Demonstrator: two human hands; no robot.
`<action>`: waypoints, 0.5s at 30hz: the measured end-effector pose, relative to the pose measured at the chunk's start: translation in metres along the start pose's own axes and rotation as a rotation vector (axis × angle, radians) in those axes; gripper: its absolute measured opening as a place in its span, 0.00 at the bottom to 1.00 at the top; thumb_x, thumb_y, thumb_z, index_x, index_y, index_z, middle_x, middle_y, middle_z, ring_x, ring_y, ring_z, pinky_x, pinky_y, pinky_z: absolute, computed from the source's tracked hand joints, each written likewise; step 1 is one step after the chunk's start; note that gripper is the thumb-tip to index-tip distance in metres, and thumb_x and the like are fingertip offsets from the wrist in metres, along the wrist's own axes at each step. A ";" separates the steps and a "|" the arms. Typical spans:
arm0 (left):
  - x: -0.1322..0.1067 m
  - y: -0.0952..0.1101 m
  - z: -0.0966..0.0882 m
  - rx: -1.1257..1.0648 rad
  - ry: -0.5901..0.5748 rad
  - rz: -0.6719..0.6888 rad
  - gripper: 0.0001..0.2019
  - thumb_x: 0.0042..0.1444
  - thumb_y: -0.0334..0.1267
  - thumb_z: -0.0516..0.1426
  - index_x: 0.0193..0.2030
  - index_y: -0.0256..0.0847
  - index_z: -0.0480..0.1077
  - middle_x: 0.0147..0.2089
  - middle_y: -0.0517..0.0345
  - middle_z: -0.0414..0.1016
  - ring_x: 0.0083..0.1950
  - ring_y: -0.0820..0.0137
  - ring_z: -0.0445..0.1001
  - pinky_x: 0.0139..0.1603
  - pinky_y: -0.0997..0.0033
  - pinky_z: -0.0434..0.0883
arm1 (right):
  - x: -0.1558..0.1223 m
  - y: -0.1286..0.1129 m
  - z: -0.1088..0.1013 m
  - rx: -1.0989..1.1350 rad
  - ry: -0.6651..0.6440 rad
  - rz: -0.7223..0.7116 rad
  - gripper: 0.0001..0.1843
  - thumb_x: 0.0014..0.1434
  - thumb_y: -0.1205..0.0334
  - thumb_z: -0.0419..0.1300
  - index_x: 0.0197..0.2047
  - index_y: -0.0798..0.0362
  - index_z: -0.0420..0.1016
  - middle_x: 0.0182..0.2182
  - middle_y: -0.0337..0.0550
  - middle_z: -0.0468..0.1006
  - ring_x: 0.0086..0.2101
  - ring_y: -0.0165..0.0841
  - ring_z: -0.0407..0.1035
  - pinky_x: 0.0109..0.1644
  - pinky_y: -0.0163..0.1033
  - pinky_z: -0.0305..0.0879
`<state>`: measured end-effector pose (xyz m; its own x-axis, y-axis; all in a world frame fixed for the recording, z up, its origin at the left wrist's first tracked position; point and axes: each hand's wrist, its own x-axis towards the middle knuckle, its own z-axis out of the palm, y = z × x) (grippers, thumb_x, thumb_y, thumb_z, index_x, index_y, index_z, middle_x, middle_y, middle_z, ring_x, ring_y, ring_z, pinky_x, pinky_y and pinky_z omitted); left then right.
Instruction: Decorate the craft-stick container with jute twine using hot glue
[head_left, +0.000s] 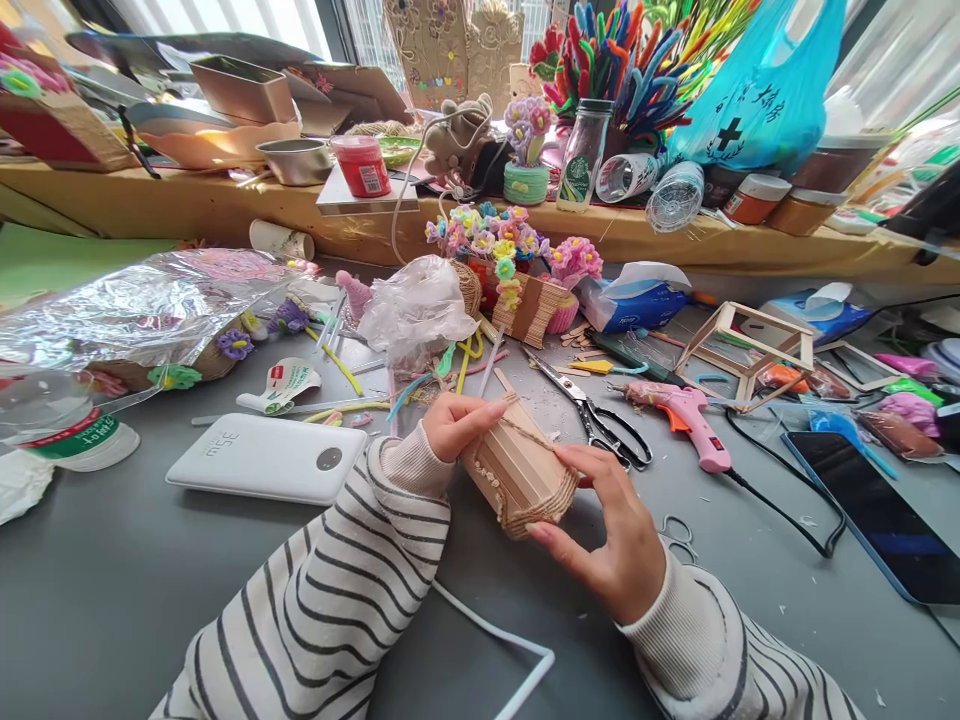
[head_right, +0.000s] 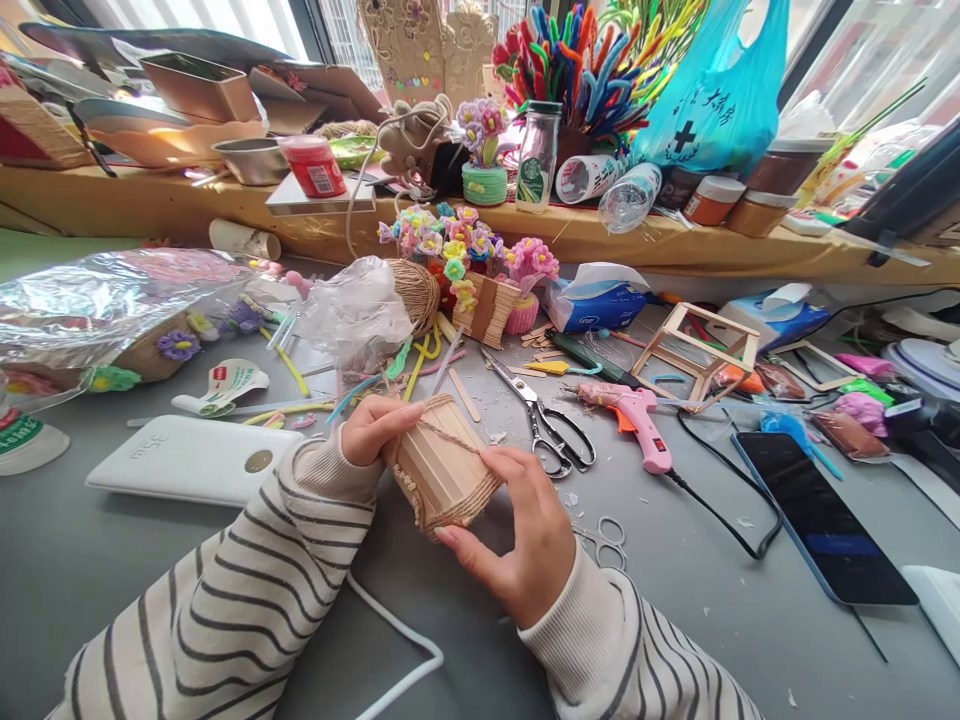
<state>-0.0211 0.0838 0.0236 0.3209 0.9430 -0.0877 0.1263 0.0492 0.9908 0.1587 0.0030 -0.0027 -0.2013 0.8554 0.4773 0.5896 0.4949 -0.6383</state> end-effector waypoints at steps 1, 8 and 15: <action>-0.001 0.001 0.000 -0.005 -0.010 0.011 0.21 0.43 0.51 0.53 0.12 0.35 0.61 0.12 0.64 0.54 0.16 0.79 0.53 0.17 0.75 0.47 | 0.000 0.001 0.000 0.007 -0.004 0.008 0.28 0.48 0.55 0.59 0.50 0.55 0.58 0.46 0.52 0.64 0.48 0.41 0.59 0.45 0.47 0.66; -0.002 0.006 -0.001 -0.049 -0.087 0.065 0.16 0.43 0.47 0.54 0.21 0.33 0.68 0.19 0.59 0.65 0.23 0.75 0.62 0.23 0.76 0.58 | 0.003 0.006 -0.002 0.070 -0.036 0.042 0.26 0.49 0.57 0.58 0.51 0.53 0.57 0.48 0.52 0.63 0.50 0.41 0.58 0.48 0.49 0.64; 0.002 0.004 -0.001 -0.040 -0.052 0.015 0.19 0.44 0.51 0.53 0.18 0.34 0.66 0.17 0.60 0.62 0.21 0.75 0.60 0.21 0.76 0.57 | 0.004 0.006 -0.002 0.115 -0.037 0.032 0.26 0.49 0.57 0.58 0.51 0.53 0.57 0.47 0.51 0.64 0.49 0.40 0.59 0.47 0.48 0.65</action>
<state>-0.0207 0.0864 0.0274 0.3712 0.9254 -0.0769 0.0836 0.0491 0.9953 0.1631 0.0095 -0.0035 -0.2140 0.8750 0.4342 0.5033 0.4797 -0.7187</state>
